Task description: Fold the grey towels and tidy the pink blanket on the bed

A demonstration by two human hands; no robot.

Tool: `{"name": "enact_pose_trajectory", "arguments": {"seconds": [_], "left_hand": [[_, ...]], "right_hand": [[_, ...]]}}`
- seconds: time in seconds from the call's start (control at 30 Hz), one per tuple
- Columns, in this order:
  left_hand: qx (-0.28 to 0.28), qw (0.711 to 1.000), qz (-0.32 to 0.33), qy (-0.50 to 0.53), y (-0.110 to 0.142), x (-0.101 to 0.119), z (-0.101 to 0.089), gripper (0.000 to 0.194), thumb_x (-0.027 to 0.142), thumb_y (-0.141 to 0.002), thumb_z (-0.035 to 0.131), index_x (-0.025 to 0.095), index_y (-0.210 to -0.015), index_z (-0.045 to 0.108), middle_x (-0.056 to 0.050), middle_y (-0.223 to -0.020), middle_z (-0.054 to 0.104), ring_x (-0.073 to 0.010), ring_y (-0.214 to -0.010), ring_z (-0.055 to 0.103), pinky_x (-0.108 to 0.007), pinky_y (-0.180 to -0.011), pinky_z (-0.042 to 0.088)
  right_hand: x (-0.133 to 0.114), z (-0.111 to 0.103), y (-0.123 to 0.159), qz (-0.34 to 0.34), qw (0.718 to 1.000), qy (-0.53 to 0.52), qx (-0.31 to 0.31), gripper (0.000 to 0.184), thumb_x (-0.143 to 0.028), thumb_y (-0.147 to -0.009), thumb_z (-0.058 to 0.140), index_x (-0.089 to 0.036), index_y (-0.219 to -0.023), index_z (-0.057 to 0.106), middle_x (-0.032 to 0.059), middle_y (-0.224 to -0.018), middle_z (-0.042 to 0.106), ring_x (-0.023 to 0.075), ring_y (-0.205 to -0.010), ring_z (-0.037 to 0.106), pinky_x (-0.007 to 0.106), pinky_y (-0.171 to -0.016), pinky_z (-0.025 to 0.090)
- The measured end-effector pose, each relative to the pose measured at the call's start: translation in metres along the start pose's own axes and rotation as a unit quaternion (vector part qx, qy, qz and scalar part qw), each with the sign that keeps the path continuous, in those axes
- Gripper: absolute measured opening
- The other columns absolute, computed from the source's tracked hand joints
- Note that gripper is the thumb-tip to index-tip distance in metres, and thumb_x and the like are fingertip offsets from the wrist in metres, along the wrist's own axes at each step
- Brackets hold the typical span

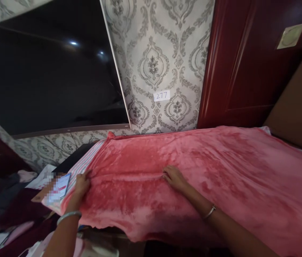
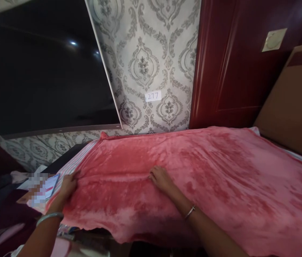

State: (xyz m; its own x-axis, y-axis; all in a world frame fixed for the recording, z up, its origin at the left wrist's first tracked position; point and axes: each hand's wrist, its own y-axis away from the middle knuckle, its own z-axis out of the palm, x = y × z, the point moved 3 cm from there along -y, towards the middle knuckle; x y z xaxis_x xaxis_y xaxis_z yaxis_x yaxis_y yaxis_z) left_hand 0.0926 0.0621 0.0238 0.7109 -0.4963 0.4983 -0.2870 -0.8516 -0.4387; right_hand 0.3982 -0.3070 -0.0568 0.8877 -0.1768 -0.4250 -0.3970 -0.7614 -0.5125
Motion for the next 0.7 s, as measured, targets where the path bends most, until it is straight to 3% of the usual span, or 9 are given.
{"name": "enact_pose_trajectory", "arguments": {"seconds": [0.1, 0.23, 0.43, 0.6, 0.7], "left_hand": [[-0.060, 0.998, 0.034, -0.013, -0.002, 0.006, 0.000, 0.023, 0.014, -0.073, 0.048, 0.018, -0.082, 0.069, -0.003, -0.069, 0.042, -0.0235, -0.069, 0.053, -0.039, -0.081, 0.051], [0.009, 0.999, 0.041, -0.010, 0.003, 0.001, -0.009, 0.018, 0.023, -0.083, 0.043, 0.019, -0.081, 0.061, -0.005, -0.077, 0.043, -0.0280, -0.083, 0.053, -0.046, -0.090, 0.049], [0.129, 0.991, -0.033, 0.025, 0.010, -0.005, -0.015, 0.012, 0.030, -0.086, 0.041, 0.024, -0.079, 0.048, -0.006, -0.088, 0.044, -0.0280, -0.098, 0.051, -0.046, -0.100, 0.046], [0.124, 0.990, -0.069, 0.025, 0.016, -0.004, -0.010, 0.018, 0.035, -0.091, 0.038, 0.025, -0.078, 0.046, -0.005, -0.080, 0.050, -0.0262, -0.084, 0.053, -0.044, -0.086, 0.048], [0.153, 0.982, -0.106, 0.021, 0.021, -0.008, -0.008, 0.023, 0.036, -0.093, 0.035, 0.023, -0.084, 0.052, -0.007, -0.081, 0.056, -0.0259, -0.078, 0.054, -0.042, -0.079, 0.047]], "right_hand": [[-0.002, -0.004, 0.004, -0.018, 0.999, -0.020, 0.027, 0.013, -0.017, -0.095, 0.053, -0.019, -0.086, 0.062, 0.0059, -0.088, 0.065, 0.0205, -0.086, 0.059, 0.033, -0.078, 0.046], [-0.007, -0.010, 0.010, -0.038, 0.995, -0.043, 0.081, 0.019, -0.023, -0.099, 0.048, -0.022, -0.087, 0.062, 0.0064, -0.086, 0.065, 0.0215, -0.083, 0.059, 0.035, -0.078, 0.049], [-0.019, -0.014, 0.020, -0.048, 0.984, -0.027, 0.168, 0.028, -0.028, -0.105, 0.038, -0.023, -0.089, 0.062, 0.0081, -0.089, 0.065, 0.0238, -0.085, 0.059, 0.039, -0.081, 0.050], [-0.021, -0.011, 0.024, -0.046, 0.982, 0.005, 0.183, 0.034, -0.030, -0.107, 0.033, -0.022, -0.092, 0.063, 0.0088, -0.088, 0.065, 0.0240, -0.084, 0.060, 0.039, -0.079, 0.049], [-0.020, -0.011, 0.026, -0.045, 0.983, 0.011, 0.180, 0.039, -0.030, -0.108, 0.030, -0.022, -0.090, 0.064, 0.0076, -0.083, 0.064, 0.0229, -0.080, 0.059, 0.037, -0.075, 0.048]]}}
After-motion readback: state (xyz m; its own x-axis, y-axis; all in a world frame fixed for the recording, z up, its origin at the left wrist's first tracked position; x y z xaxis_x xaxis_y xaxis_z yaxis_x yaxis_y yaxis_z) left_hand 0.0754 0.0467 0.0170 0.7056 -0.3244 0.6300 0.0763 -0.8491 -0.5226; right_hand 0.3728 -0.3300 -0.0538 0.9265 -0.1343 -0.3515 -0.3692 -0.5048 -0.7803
